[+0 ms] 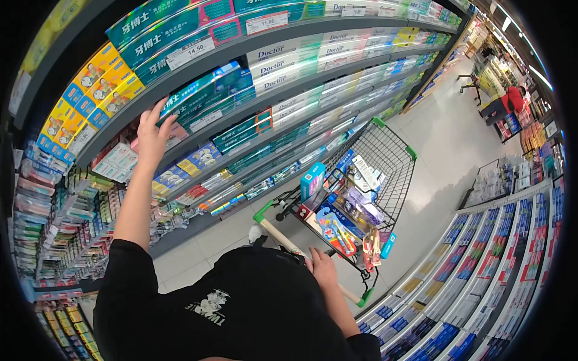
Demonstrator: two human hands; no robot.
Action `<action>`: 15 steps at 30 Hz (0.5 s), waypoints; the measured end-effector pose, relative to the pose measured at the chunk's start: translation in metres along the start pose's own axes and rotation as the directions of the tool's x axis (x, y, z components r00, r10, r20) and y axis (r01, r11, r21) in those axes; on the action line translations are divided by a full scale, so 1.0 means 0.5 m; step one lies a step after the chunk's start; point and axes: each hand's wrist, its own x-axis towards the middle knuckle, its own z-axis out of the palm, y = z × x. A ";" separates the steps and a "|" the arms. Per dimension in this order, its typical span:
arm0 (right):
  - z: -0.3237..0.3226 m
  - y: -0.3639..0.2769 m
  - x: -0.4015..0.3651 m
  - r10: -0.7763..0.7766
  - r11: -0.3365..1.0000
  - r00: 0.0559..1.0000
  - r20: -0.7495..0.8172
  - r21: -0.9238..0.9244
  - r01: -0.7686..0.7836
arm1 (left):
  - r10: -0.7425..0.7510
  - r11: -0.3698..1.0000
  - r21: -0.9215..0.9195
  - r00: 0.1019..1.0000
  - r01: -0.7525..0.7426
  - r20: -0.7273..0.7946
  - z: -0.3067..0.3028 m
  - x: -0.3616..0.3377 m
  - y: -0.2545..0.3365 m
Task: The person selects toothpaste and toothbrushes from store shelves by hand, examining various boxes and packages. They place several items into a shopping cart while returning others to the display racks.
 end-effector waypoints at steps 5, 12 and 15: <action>-0.003 -0.005 0.000 0.026 1.000 1.000 0.007 -0.008 -0.026 | -0.288 0.957 0.000 0.947 0.291 0.140 0.005 0.058 0.000; -0.013 -0.017 0.001 0.052 0.998 0.999 0.003 -0.033 -0.052 | -0.400 0.915 0.060 0.881 0.398 0.252 0.014 0.092 0.021; -0.010 -0.017 0.001 0.057 0.998 0.998 -0.011 -0.033 -0.057 | -0.207 0.978 0.017 0.971 0.206 0.116 0.039 0.085 -0.007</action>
